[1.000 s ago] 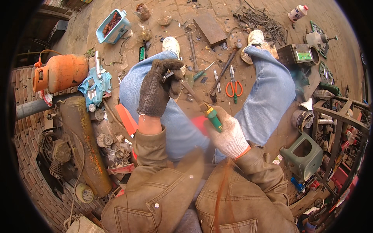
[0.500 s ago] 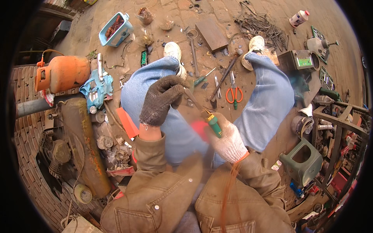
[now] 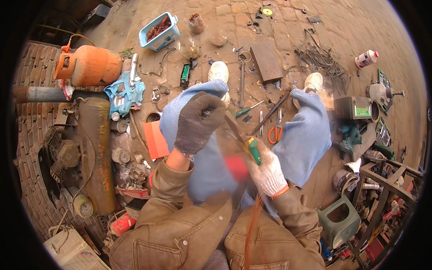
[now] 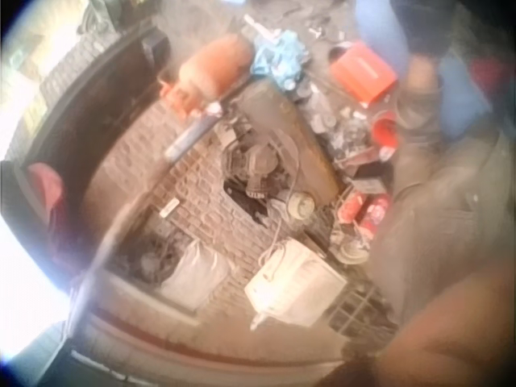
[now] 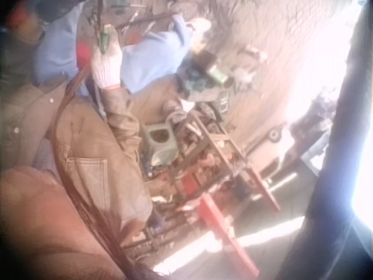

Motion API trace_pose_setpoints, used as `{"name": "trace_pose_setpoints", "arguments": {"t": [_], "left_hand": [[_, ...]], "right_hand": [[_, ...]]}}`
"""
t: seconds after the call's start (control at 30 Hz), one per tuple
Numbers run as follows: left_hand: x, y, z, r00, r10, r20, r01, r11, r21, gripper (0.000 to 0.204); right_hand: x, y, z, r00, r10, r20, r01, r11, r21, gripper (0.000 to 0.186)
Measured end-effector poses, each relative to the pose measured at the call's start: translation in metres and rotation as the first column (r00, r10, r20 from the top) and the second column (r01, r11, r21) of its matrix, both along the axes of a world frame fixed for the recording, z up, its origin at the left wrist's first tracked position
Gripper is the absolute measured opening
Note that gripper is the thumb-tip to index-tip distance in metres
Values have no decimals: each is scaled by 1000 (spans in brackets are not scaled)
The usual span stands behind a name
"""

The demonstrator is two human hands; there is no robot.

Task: The person sits on the ground and uses pliers and a screwdriver to adjust and manipulate a small metal spring-like object. They repeatedly bend and reposition the spring, occasionally switching tools to refine the shape.

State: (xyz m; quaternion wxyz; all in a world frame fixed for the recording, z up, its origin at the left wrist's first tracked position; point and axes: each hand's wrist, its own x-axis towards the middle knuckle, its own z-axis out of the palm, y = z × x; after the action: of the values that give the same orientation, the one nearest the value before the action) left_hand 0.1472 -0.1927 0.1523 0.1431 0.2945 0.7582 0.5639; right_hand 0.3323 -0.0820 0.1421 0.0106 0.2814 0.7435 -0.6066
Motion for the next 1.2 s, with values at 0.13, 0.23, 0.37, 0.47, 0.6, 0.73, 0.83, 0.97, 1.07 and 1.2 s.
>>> {"name": "trace_pose_setpoints", "arguments": {"t": [0.13,0.23,0.37,0.47,0.6,0.73,0.83,0.97,1.07,1.2], "left_hand": [[-16,7,10,990,89,-113,-97,993,-67,10],[-37,16,19,966,112,-231,-140,984,-108,10],[-71,35,26,953,158,-259,-193,975,-113,11],[-91,49,24,967,219,-130,-237,960,-151,15],[-104,61,14,966,229,-120,-247,954,-172,15],[-99,64,14,967,234,-103,-248,957,-151,16],[-95,66,20,938,317,143,-293,942,-167,16],[-90,69,28,926,277,256,-255,960,-118,16],[-89,68,29,930,259,261,-243,966,-93,16],[-94,58,25,903,246,352,-226,969,-97,17]], "right_hand": [[-30,23,-4,977,108,-183,-57,963,263,39],[-60,48,-1,940,254,-229,-79,812,578,40],[-94,82,12,947,264,-184,-126,830,544,38],[-116,100,12,955,255,-153,-145,847,511,34],[-130,106,-6,956,232,-182,-87,813,576,31],[-128,101,-23,987,145,-70,-91,860,502,26],[-126,104,-25,994,105,24,-107,930,352,32],[-126,108,-20,998,51,-29,-46,990,135,35],[-126,111,-19,996,59,-71,-54,995,78,37],[-127,112,-20,992,123,-5,-123,992,23,37]]}}
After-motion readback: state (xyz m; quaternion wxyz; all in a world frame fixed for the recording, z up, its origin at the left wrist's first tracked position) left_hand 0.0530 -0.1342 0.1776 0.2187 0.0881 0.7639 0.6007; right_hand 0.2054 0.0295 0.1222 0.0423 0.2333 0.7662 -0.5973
